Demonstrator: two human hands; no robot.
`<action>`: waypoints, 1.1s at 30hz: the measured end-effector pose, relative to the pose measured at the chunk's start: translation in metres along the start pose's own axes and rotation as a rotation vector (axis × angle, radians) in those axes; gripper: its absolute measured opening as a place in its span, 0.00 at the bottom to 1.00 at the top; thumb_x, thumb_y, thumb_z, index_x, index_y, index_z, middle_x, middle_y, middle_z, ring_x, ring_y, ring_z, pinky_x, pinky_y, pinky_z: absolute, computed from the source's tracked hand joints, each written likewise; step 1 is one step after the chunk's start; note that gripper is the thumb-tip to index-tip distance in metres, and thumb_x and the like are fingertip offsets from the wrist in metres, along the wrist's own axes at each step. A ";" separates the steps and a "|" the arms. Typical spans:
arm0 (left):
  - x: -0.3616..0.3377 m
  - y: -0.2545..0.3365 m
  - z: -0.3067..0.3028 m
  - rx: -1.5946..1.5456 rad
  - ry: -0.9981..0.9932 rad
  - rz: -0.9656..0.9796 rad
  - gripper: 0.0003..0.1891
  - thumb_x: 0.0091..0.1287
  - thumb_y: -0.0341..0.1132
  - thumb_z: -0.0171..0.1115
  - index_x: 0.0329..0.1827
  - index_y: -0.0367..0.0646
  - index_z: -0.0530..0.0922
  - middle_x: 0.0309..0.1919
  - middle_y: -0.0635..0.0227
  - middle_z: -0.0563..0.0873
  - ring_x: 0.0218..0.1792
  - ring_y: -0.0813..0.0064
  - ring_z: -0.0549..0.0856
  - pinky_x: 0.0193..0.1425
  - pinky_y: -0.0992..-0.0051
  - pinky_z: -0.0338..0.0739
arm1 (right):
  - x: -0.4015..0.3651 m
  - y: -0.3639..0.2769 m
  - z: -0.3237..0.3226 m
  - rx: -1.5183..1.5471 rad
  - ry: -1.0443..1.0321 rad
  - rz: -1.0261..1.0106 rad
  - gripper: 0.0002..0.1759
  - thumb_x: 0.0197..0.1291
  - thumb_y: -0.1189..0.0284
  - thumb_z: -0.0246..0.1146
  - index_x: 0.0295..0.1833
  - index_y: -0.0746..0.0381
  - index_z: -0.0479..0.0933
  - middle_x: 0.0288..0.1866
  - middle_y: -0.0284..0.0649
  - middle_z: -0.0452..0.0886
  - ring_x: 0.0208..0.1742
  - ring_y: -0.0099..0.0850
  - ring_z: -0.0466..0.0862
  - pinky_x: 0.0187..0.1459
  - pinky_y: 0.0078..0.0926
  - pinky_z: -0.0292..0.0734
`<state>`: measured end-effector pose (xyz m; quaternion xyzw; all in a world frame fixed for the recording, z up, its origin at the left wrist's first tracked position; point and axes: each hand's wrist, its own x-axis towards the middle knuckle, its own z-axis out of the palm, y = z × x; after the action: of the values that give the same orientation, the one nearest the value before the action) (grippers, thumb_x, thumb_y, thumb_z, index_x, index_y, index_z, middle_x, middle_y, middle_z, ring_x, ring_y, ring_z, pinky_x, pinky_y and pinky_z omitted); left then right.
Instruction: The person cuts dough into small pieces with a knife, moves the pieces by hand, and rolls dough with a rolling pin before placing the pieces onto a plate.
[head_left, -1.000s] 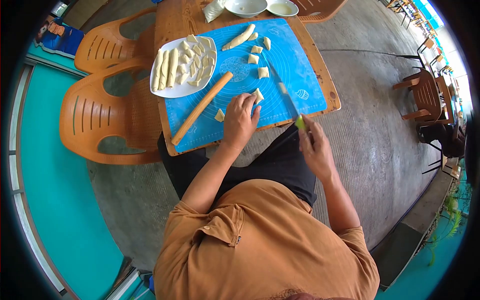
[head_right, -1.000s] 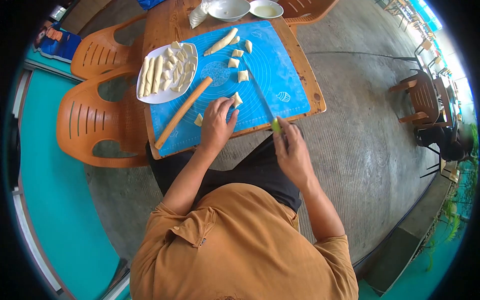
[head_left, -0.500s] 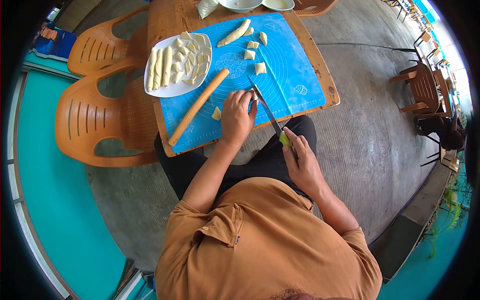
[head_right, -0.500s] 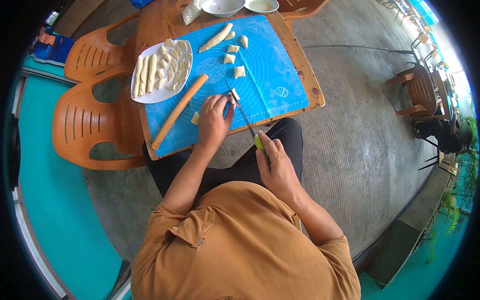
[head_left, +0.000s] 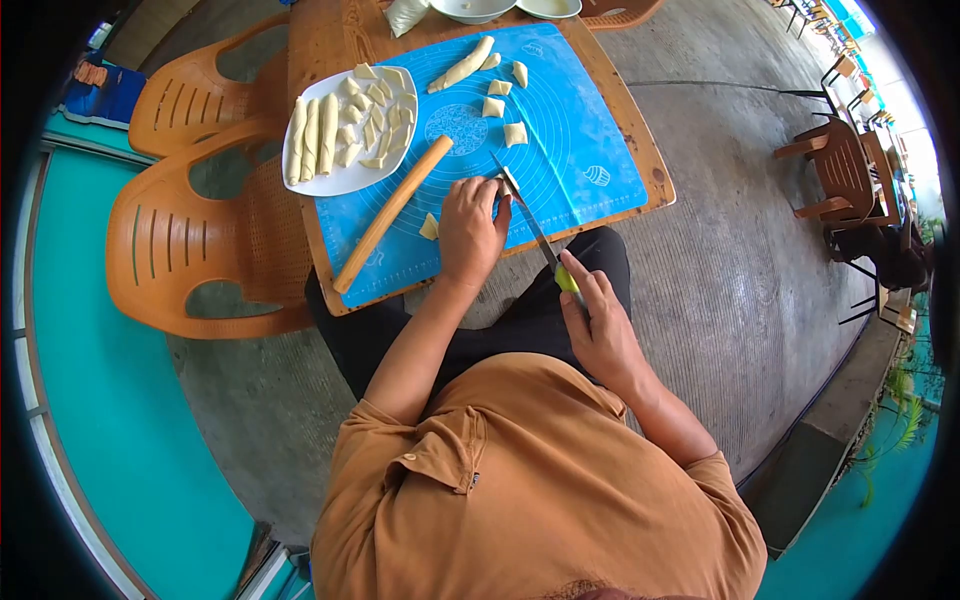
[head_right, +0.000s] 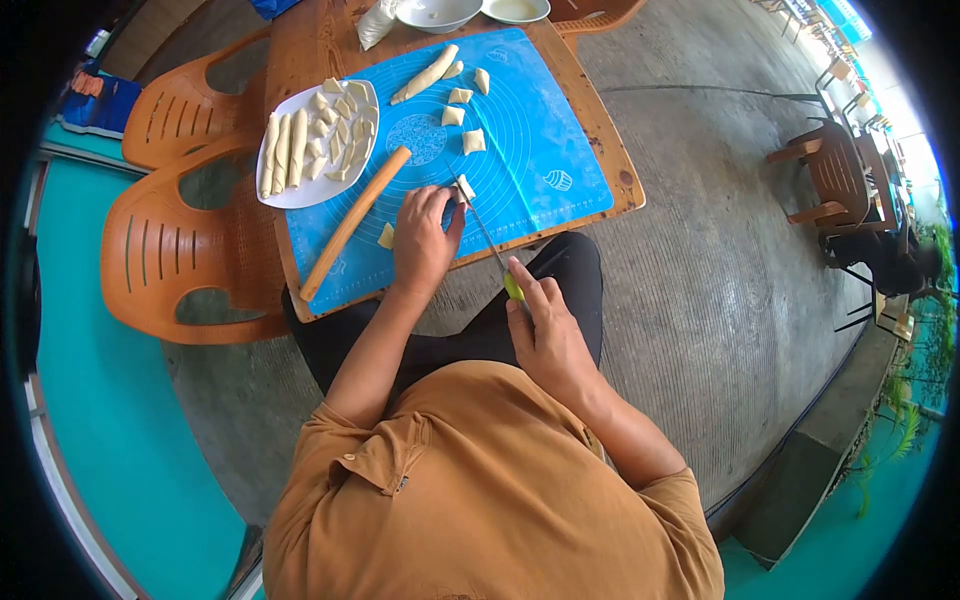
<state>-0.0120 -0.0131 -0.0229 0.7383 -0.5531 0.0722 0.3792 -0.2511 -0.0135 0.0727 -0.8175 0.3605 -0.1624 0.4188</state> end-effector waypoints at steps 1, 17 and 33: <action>0.000 0.000 0.000 -0.001 -0.003 0.001 0.10 0.72 0.32 0.74 0.51 0.38 0.85 0.48 0.59 0.88 0.55 0.54 0.87 0.63 0.56 0.82 | 0.000 0.000 0.000 -0.001 0.000 0.000 0.30 0.82 0.74 0.61 0.85 0.62 0.68 0.52 0.55 0.79 0.46 0.55 0.84 0.51 0.47 0.82; 0.001 -0.001 0.001 -0.025 0.006 -0.012 0.09 0.71 0.30 0.75 0.51 0.39 0.85 0.48 0.59 0.89 0.54 0.52 0.87 0.62 0.57 0.82 | 0.000 0.002 0.003 -0.005 0.005 -0.021 0.31 0.82 0.77 0.61 0.87 0.60 0.67 0.52 0.54 0.80 0.46 0.54 0.84 0.51 0.47 0.83; 0.000 -0.001 0.004 0.005 0.046 -0.002 0.10 0.72 0.30 0.75 0.51 0.39 0.85 0.48 0.60 0.89 0.54 0.54 0.87 0.62 0.57 0.83 | 0.003 0.008 0.011 0.009 -0.056 -0.055 0.33 0.84 0.76 0.55 0.90 0.64 0.59 0.67 0.70 0.84 0.65 0.68 0.86 0.65 0.54 0.82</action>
<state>-0.0123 -0.0156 -0.0260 0.7378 -0.5433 0.0902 0.3902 -0.2471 -0.0127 0.0595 -0.8294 0.3250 -0.1526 0.4280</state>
